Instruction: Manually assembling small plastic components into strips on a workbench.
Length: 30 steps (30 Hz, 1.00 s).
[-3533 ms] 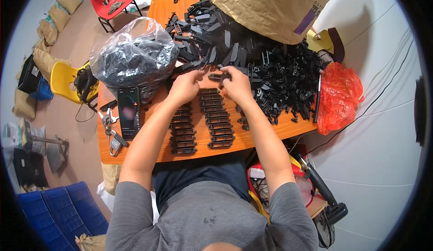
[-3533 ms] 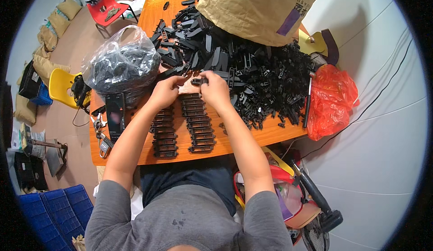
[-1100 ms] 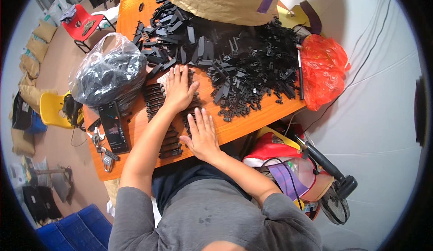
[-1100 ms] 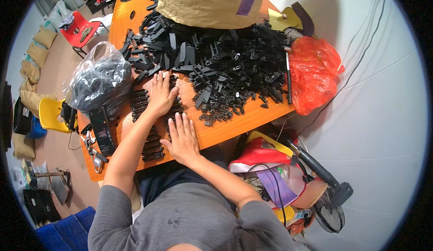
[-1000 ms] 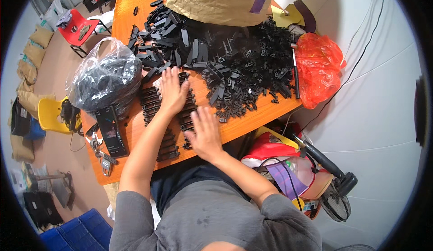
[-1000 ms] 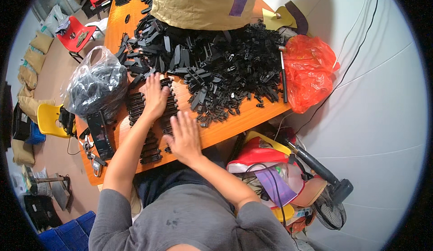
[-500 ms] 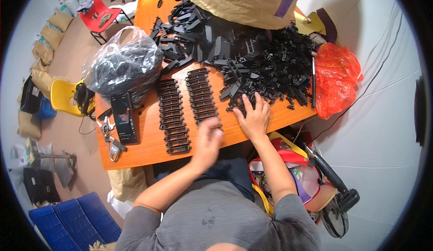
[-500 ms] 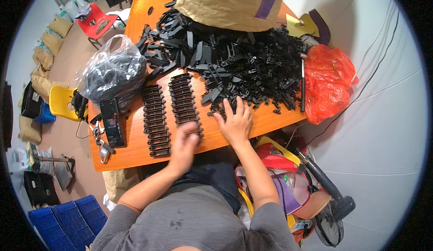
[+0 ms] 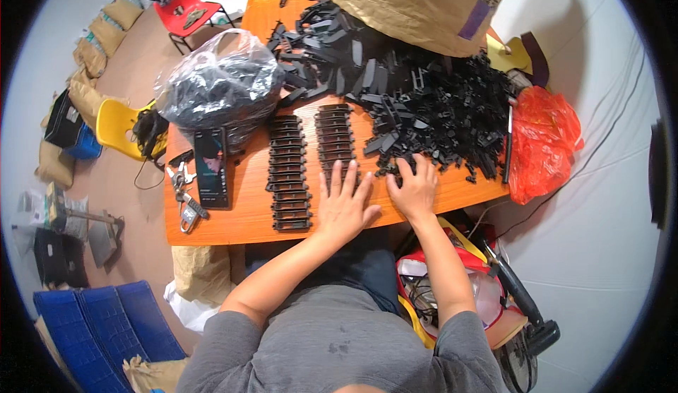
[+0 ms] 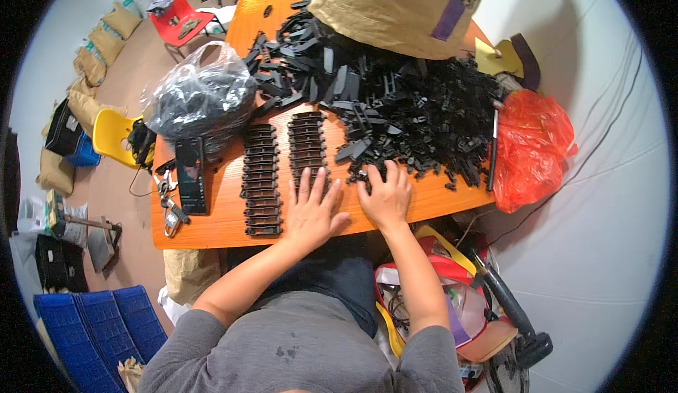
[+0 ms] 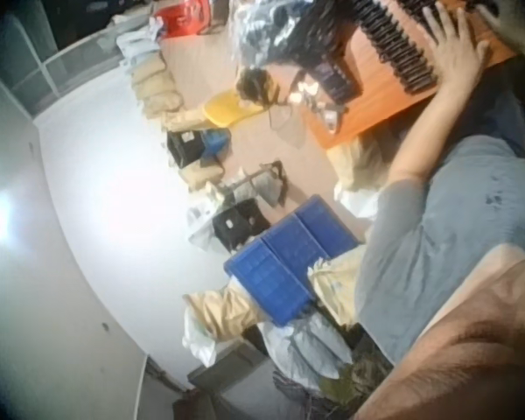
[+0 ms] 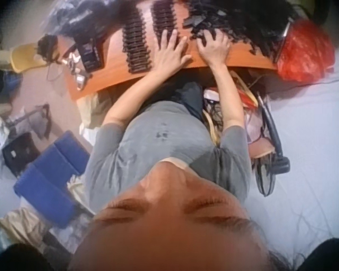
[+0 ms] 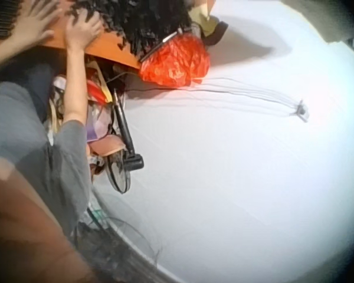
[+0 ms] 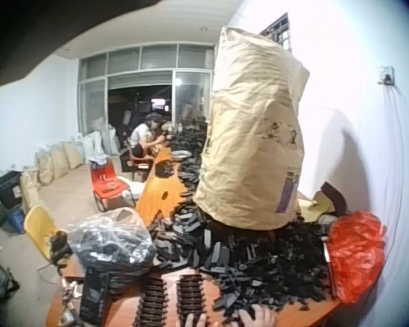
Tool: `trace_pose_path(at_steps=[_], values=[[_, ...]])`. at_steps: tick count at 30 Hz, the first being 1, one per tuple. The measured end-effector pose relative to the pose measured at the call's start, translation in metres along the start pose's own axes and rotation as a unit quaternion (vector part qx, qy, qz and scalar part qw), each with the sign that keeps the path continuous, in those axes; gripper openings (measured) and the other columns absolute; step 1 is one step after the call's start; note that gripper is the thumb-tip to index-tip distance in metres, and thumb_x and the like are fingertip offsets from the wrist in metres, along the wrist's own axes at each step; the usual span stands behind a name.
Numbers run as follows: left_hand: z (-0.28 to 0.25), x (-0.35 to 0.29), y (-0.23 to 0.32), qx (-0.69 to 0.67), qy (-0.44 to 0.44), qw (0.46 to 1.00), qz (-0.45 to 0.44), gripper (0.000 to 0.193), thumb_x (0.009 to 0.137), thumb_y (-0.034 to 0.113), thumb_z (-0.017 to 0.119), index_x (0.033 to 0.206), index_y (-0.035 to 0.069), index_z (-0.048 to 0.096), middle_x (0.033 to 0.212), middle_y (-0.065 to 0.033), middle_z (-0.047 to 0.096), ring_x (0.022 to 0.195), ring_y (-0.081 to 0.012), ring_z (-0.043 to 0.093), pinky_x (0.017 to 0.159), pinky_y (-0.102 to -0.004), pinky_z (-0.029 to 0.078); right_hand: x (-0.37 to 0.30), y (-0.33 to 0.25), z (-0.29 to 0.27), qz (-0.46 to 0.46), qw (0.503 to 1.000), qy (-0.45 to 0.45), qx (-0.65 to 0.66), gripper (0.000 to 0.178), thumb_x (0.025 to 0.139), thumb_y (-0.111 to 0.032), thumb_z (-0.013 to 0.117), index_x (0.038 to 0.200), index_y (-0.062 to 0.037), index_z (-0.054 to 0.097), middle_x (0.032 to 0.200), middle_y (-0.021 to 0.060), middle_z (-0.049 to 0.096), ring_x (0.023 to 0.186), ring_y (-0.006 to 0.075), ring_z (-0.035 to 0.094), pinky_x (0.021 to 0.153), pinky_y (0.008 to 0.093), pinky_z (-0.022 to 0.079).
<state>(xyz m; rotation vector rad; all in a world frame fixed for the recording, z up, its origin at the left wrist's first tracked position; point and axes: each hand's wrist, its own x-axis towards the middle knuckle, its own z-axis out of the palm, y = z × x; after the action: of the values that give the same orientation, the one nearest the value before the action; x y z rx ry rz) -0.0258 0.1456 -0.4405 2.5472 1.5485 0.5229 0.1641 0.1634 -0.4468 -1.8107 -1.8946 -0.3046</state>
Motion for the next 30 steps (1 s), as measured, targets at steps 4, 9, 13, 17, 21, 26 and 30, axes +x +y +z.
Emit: trace_pose_path(at_steps=[4, 9, 13, 17, 21, 26, 30], values=[[-0.004, 0.001, 0.008, -0.065, 0.044, 0.997, 0.023, 0.074, 0.084, 0.056, 0.063, 0.138, 0.007, 0.05, 0.153, -0.0214, 0.031, 0.145, -0.0408, 0.019, 0.115, -0.0615, 0.014, -0.004, 0.007, -0.003, -0.015, 0.998, 0.055, -0.028, 0.034, 0.076, -0.03, 0.073, 0.106, -0.0148, 0.067, 0.117, 0.0155, 0.055, 0.104, 0.0359, 0.054, 0.082, 0.0474, 0.047], [-0.025, -0.012, 0.014, -0.283, 0.167, 0.944, 0.021, 0.04, 0.086, 0.016, 0.071, 0.122, 0.002, 0.059, 0.132, -0.0187, 0.053, 0.131, -0.0385, 0.046, 0.103, -0.0437, 0.044, 0.004, 0.011, 0.003, -0.019, 0.997, 0.072, -0.02, 0.032, 0.076, -0.028, 0.073, 0.104, -0.0137, 0.068, 0.115, 0.0139, 0.057, 0.101, 0.0335, 0.053, 0.083, 0.0466, 0.046], [-0.032, -0.013, 0.023, -0.47, 0.136, 0.869, -0.076, 0.029, 0.091, 0.015, 0.065, 0.115, 0.0, 0.06, 0.12, -0.0175, 0.06, 0.117, -0.0349, 0.057, 0.098, -0.0404, 0.047, 0.005, 0.018, 0.003, -0.007, 0.995, 0.093, -0.029, 0.029, 0.076, -0.025, 0.073, 0.103, -0.0148, 0.07, 0.109, 0.0096, 0.06, 0.1, 0.0313, 0.054, 0.082, 0.0453, 0.047], [-0.03, -0.006, 0.022, -0.5, 0.1, 0.857, -0.07, 0.025, 0.096, 0.011, 0.059, 0.118, -0.002, 0.058, 0.117, -0.0129, 0.059, 0.102, -0.0202, 0.063, 0.084, -0.029, 0.053, 0.006, 0.025, 0.008, 0.001, 0.993, 0.122, 0.009, 0.012, 0.076, -0.018, 0.074, 0.084, -0.0104, 0.068, 0.097, 0.0085, 0.062, 0.091, 0.0306, 0.057, 0.078, 0.0416, 0.048], [-0.02, 0.001, 0.022, -0.566, 0.017, 0.813, -0.135, 0.023, 0.097, 0.011, 0.057, 0.116, -0.001, 0.059, 0.118, -0.0107, 0.059, 0.101, -0.018, 0.064, 0.084, -0.0282, 0.052, 0.008, 0.027, 0.011, 0.046, 0.985, 0.155, 0.05, 0.02, 0.078, -0.015, 0.074, 0.068, -0.0059, 0.06, 0.088, 0.01, 0.062, 0.078, 0.0317, 0.06, 0.067, 0.0397, 0.05], [-0.022, 0.029, 0.035, -0.797, -0.003, 0.522, -0.305, 0.04, 0.101, 0.037, 0.051, 0.128, 0.007, 0.055, 0.123, -0.0038, 0.058, 0.112, -0.014, 0.055, 0.095, -0.0335, 0.045, 0.023, -0.007, -0.015, 0.134, 0.933, 0.187, 0.278, 0.021, 0.081, -0.013, 0.073, 0.069, -0.0024, 0.059, 0.081, 0.0106, 0.06, 0.072, 0.025, 0.057, 0.065, 0.0349, 0.047], [-0.024, 0.053, 0.033, -0.928, -0.056, 0.259, -0.261, 0.063, 0.097, 0.059, 0.047, 0.137, 0.011, 0.049, 0.135, -0.0037, 0.051, 0.124, -0.0157, 0.048, 0.104, -0.0355, 0.04, 0.028, -0.079, -0.028, 0.008, 0.947, 0.109, 0.303, 0.028, 0.085, -0.033, 0.069, 0.078, -0.0058, 0.064, 0.087, 0.0119, 0.06, 0.087, 0.0298, 0.058, 0.079, 0.0408, 0.047]])
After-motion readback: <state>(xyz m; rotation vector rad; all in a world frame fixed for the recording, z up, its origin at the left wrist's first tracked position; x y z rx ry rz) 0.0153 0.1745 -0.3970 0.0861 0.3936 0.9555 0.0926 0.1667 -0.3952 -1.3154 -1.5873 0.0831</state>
